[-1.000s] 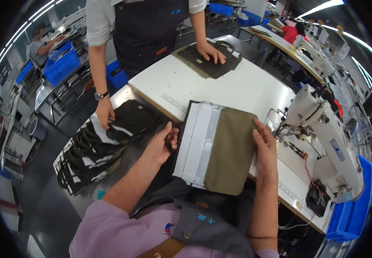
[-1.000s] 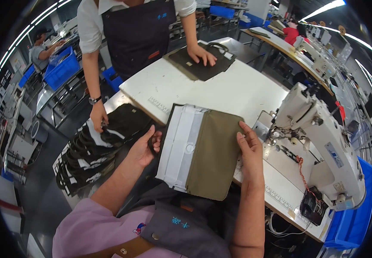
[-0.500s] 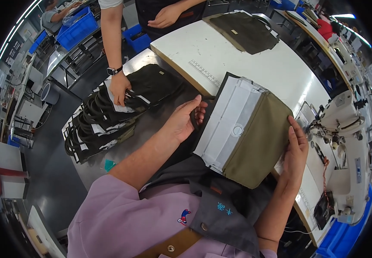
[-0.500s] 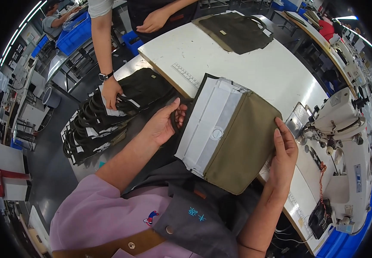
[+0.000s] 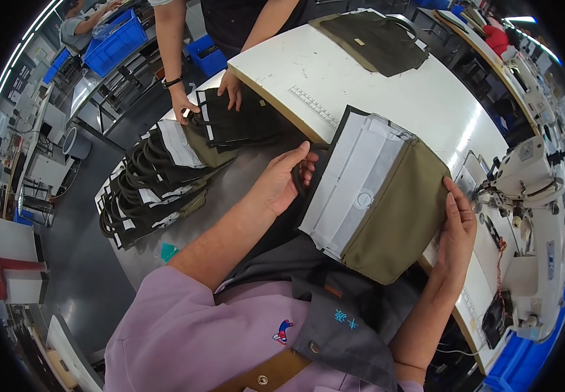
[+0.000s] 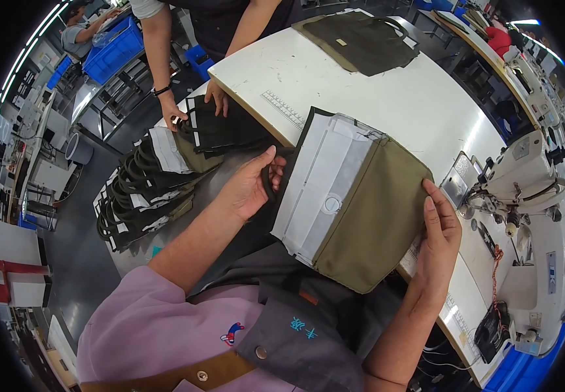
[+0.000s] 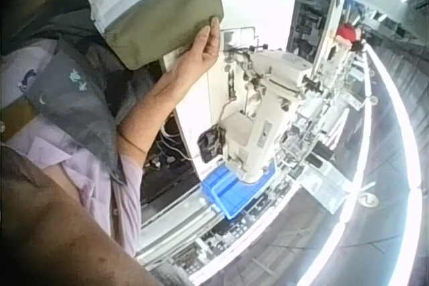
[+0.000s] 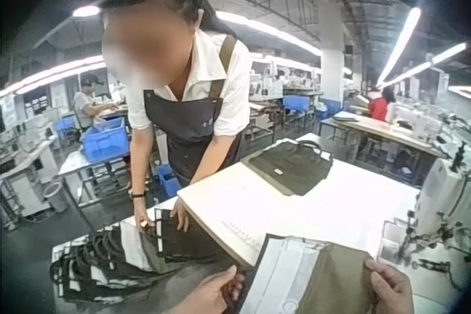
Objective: Sewing and fabricating canvas bags using an industrial sewing machine.
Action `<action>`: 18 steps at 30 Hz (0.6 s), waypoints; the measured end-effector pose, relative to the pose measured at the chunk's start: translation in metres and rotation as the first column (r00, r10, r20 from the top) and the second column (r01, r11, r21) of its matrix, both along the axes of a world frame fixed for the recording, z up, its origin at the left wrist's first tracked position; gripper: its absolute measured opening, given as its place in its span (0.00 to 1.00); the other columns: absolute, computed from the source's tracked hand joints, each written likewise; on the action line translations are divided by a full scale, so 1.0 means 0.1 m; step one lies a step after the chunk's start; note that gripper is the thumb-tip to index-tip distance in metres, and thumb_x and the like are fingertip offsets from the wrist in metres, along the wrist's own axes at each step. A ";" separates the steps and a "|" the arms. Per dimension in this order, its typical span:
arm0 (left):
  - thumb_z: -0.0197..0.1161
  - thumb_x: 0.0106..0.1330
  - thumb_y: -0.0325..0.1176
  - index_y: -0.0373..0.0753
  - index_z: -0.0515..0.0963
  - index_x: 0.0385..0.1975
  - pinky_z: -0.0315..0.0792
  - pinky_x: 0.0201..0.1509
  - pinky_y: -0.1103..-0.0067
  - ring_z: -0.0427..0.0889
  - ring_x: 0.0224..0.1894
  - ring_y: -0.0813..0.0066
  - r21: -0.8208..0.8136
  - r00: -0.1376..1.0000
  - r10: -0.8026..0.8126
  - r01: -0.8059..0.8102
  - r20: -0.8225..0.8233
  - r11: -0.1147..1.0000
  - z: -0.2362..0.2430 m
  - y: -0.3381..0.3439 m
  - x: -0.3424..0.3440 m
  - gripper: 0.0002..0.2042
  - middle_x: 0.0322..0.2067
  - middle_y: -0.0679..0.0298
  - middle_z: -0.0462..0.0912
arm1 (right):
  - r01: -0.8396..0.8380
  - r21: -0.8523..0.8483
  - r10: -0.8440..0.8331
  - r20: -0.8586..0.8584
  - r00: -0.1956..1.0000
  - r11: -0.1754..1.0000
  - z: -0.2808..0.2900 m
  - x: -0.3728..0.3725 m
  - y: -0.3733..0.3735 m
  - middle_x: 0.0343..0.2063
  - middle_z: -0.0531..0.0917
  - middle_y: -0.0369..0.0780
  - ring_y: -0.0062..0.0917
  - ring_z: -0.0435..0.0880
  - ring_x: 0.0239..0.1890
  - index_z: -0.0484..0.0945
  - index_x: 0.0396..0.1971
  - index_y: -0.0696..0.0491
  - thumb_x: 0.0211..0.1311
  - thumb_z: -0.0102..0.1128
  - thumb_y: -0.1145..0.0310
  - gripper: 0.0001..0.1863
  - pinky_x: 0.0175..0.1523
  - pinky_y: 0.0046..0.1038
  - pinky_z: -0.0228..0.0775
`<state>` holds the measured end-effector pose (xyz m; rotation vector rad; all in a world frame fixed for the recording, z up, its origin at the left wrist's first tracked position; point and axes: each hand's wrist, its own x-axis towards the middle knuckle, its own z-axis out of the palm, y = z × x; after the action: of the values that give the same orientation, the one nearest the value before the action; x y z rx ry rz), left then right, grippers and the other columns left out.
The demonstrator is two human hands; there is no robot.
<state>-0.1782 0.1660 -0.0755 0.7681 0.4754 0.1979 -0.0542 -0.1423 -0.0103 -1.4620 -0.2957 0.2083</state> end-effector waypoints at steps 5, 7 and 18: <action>0.65 0.70 0.46 0.38 0.81 0.34 0.67 0.34 0.82 0.74 0.29 0.81 0.003 1.000 0.019 -0.019 -0.001 1.000 0.01 -0.01 -0.03 0.15 0.28 0.69 0.77 | -0.011 -0.006 0.011 -0.007 1.000 1.000 -0.01 0.00 -0.02 0.52 0.83 0.39 0.19 0.78 0.54 0.78 0.58 0.60 0.73 0.58 0.67 0.19 0.64 0.23 0.64; 0.65 0.70 0.46 0.38 0.81 0.34 0.67 0.34 0.82 0.74 0.29 0.81 -0.004 1.000 0.030 -0.030 -0.004 1.000 0.01 -0.02 -0.04 0.15 0.28 0.69 0.77 | -0.011 -0.005 0.011 -0.013 1.000 1.000 -0.01 0.00 -0.02 0.52 0.83 0.39 0.19 0.79 0.53 0.78 0.57 0.60 0.73 0.58 0.67 0.18 0.63 0.23 0.65; 0.64 0.71 0.44 0.38 0.81 0.35 0.67 0.33 0.82 0.74 0.28 0.81 0.017 0.999 0.031 -0.031 0.041 0.999 0.00 0.08 -0.06 0.14 0.27 0.69 0.78 | -0.009 -0.009 0.008 -0.032 0.999 1.000 0.01 0.00 0.05 0.45 0.84 0.34 0.14 0.78 0.44 0.79 0.56 0.59 0.73 0.58 0.67 0.17 0.54 0.18 0.67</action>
<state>-0.1840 0.1743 -0.0754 0.7724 0.4472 0.2464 -0.0542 -0.1377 -0.0094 -1.4657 -0.2753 0.2401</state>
